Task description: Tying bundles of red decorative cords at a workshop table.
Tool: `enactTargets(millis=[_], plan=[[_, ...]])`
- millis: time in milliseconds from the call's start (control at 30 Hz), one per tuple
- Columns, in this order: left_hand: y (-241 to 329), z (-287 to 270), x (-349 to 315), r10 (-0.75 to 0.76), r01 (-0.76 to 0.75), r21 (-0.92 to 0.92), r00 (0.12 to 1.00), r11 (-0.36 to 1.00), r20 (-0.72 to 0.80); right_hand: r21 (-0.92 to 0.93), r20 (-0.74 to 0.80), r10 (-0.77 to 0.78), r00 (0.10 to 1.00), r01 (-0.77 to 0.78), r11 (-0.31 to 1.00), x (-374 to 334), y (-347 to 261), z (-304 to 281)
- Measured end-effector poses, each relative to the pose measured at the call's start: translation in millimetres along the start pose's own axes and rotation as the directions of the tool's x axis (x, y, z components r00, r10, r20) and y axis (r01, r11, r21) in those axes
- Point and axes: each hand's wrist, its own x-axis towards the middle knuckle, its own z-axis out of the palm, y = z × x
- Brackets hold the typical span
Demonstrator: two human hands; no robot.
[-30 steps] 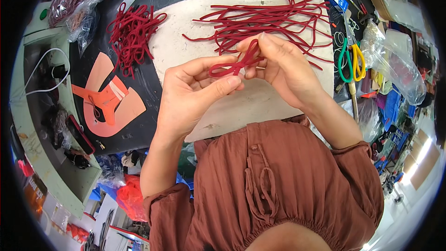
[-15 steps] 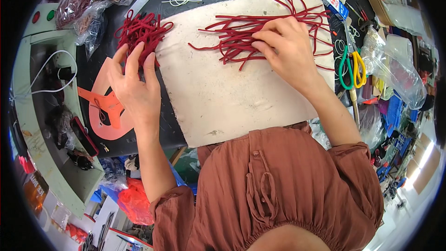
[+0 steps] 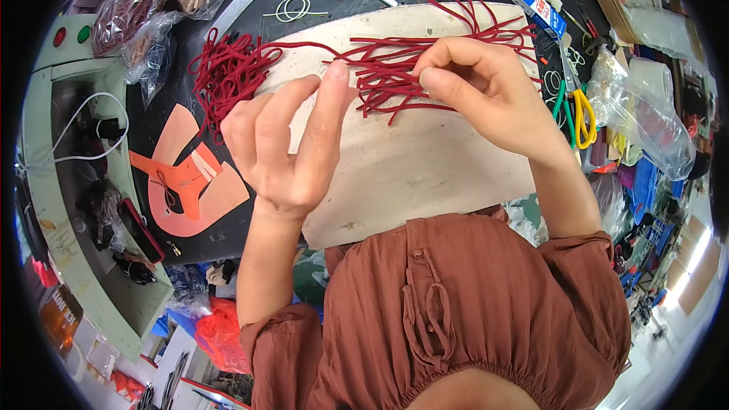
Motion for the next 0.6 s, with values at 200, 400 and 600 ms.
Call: enactTargets(millis=[200, 400, 600], plan=[[-6.4, -11.0, 6.8, 0.082, -0.082, -0.002, 0.996, 0.997, 0.041, 0.379, 0.360, 0.325, 0.875, -0.455, 0.806, -5.3, -28.3, -15.2], [-13.0, -7.6, 8.0, 0.105, -0.101, -0.065, 0.992, 0.993, 0.068, 0.013, 0.045, 0.033, 0.998, -0.034, 0.999, -13.6, -34.3, -2.3], [8.3, -16.2, 2.6, -0.521, 0.692, -0.467, 0.722, 0.550, 0.456, -0.254, -0.030, -0.157, 0.987, 0.144, 0.956, -17.6, -20.9, 4.6]])
